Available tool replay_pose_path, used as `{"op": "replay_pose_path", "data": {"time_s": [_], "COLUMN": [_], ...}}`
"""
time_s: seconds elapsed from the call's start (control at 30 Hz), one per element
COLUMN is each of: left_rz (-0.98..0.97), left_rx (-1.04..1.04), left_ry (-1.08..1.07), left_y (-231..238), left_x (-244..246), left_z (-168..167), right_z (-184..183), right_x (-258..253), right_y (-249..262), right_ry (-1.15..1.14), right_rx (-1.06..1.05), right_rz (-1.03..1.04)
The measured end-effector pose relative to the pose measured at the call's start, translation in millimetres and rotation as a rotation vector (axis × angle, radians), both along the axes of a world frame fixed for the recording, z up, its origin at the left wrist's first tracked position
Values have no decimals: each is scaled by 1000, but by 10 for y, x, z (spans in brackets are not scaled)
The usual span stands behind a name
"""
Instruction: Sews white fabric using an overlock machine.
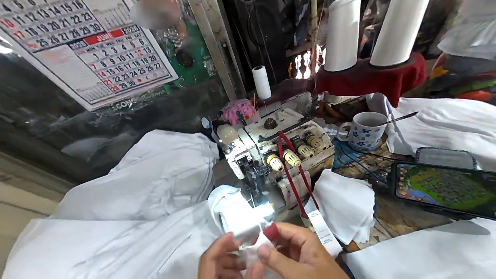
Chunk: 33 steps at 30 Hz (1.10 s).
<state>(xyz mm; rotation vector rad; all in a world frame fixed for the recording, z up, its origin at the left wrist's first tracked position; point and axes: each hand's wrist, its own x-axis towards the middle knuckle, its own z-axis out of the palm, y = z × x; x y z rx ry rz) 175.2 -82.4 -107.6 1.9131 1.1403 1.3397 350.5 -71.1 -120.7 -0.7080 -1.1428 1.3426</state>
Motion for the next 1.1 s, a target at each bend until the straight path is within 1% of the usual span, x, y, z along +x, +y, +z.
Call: {"op": "replay_pose_path", "data": {"time_s": [0.07, 0.13, 0.23, 0.27, 0.33, 0.37, 0.4, 0.47, 0.5, 0.53, 0.57, 0.63, 0.7, 0.73, 0.77, 0.83, 0.9, 0.97, 1.0, 1.03, 1.07, 1.1], "left_rz": [-102, -144, -349, -327, -206, -181, -171, -171, -183, -205, -237, -299, -340, -376, -420, -539, -621, -604, -604, -614, -625, -623], "left_rx": [-200, -263, -343, -344, -292, -262, -223, -158, -154, -173, -205, -279, -307, -296, -273, -262, -338, -428, -462, -484, -498, -500], "left_ry": [-132, -179, -288, -279, -163, -146, -159, -171, -178, -191, -226, -403, -515, -503, -427, -201, 46, 323, 409, 434, 419, 392], "left_y": [34, 16, -13, -13, 8, 19, 34, 77, 100, 122, 147, 216, 324, 380, 424, 466, 518, 557, 562, 546, 508, 458], "left_x": [20, 43, -44, -27, 85, 159, 223, 257, 238, 219, 217, 302, 335, 260, 119, -266, -592, -747, -777, -788, -785, -770], "left_z": [-20, -7, 49, 34, -92, -164, -215, -239, -218, -181, -154, -177, -200, -200, -176, -58, 98, 250, 316, 373, 425, 452], "right_z": [-83, -173, -129, -101, -84, -99, -129, -178, -168, -125, -78, 1, -21, -90, -127, -97, -38, 25, 45, 30, -27, -101], "right_x": [110, 175, 268, 292, 309, 300, 291, 308, 340, 373, 387, 346, 339, 409, 507, 724, 857, 874, 852, 818, 778, 744], "right_y": [-35, -85, -158, -175, -184, -166, -139, -135, -149, -158, -154, -109, 26, 99, 150, 198, 230, 222, 198, 162, 122, 89], "right_ry": [-137, -234, -253, -244, -220, -256, -353, -691, -783, -763, -670, -356, -50, 21, 7, -161, -392, -617, -712, -772, -782, -733], "right_rx": [56, 86, 62, 41, 24, 44, 91, 240, 311, 355, 359, 266, 148, 125, 116, 105, 114, 183, 252, 320, 381, 425], "right_rz": [-50, -121, -146, -116, -20, -7, -51, -257, -327, -339, -323, -235, -75, 25, 114, 277, 362, 378, 362, 312, 220, 126]}}
